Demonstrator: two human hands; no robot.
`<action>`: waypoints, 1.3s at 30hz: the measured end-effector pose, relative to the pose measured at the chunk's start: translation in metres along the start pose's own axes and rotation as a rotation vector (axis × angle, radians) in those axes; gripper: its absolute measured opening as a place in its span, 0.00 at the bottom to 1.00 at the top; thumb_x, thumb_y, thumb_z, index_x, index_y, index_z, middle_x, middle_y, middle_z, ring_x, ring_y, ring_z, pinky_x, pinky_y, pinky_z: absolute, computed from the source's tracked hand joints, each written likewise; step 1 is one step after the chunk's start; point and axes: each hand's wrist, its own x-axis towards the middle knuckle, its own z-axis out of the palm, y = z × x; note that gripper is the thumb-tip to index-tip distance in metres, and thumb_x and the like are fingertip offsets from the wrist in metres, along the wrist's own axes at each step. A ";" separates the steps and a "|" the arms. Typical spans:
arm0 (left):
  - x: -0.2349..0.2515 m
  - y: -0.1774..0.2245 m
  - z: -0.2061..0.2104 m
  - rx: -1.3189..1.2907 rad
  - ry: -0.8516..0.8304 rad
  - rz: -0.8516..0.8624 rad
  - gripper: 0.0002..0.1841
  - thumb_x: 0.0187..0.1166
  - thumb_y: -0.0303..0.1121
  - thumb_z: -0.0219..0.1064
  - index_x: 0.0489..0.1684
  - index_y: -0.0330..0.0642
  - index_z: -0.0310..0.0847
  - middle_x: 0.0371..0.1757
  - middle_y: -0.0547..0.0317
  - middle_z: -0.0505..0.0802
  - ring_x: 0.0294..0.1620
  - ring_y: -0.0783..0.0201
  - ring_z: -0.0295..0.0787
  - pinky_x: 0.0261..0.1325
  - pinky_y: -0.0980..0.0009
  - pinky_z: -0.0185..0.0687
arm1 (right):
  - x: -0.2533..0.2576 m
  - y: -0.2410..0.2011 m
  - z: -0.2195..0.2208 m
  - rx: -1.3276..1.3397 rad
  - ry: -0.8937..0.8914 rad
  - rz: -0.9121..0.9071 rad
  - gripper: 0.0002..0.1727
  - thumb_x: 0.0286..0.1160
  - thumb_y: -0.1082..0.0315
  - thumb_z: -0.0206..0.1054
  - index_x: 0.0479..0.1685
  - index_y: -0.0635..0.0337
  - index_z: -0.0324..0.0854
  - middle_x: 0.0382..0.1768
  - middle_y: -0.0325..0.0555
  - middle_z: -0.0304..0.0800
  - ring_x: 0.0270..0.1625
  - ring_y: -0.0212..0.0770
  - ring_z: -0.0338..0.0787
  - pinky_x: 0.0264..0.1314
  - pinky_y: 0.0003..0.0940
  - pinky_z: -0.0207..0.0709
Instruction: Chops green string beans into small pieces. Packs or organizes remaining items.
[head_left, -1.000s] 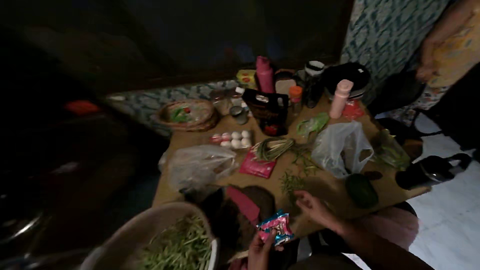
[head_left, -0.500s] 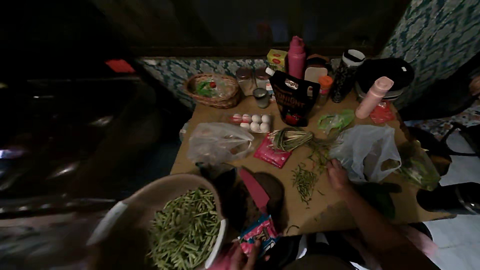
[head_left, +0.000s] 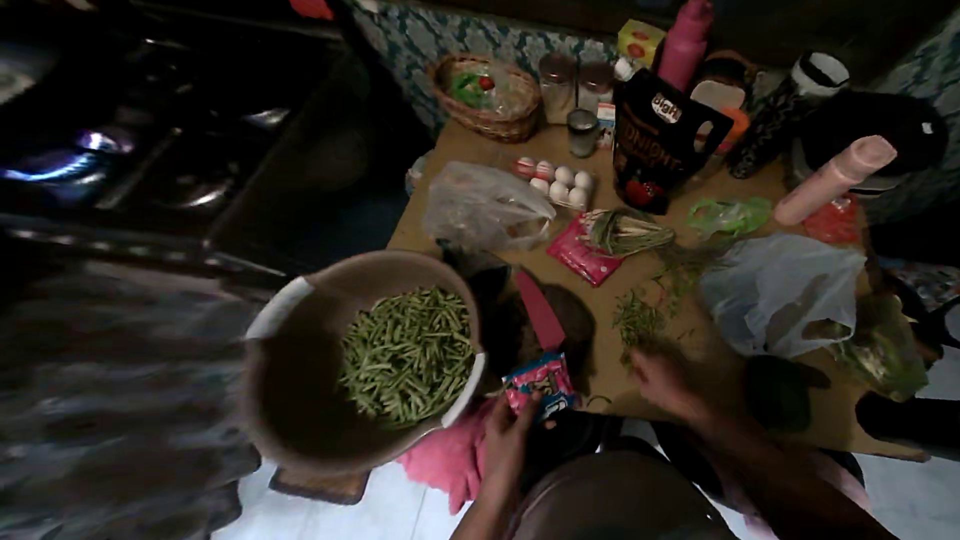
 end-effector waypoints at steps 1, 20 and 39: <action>0.003 0.000 0.000 -0.006 -0.003 0.007 0.13 0.85 0.25 0.62 0.63 0.29 0.75 0.45 0.51 0.94 0.37 0.61 0.96 0.36 0.64 0.96 | 0.001 0.003 0.021 -0.047 -0.045 -0.091 0.22 0.88 0.63 0.58 0.77 0.60 0.77 0.65 0.62 0.88 0.68 0.59 0.88 0.74 0.59 0.77; 0.010 -0.023 0.046 0.226 -0.336 -0.072 0.14 0.85 0.28 0.65 0.62 0.28 0.79 0.45 0.50 0.93 0.38 0.62 0.95 0.41 0.65 0.95 | 0.013 0.076 -0.037 -0.124 0.434 0.416 0.24 0.90 0.64 0.54 0.81 0.61 0.72 0.80 0.61 0.75 0.79 0.59 0.79 0.82 0.53 0.73; -0.004 -0.021 0.057 0.298 -0.393 -0.077 0.17 0.84 0.27 0.63 0.67 0.29 0.76 0.48 0.48 0.93 0.41 0.61 0.95 0.47 0.63 0.94 | 0.077 0.059 -0.126 -0.136 0.586 0.269 0.17 0.87 0.70 0.56 0.66 0.67 0.83 0.76 0.64 0.75 0.77 0.59 0.80 0.78 0.49 0.75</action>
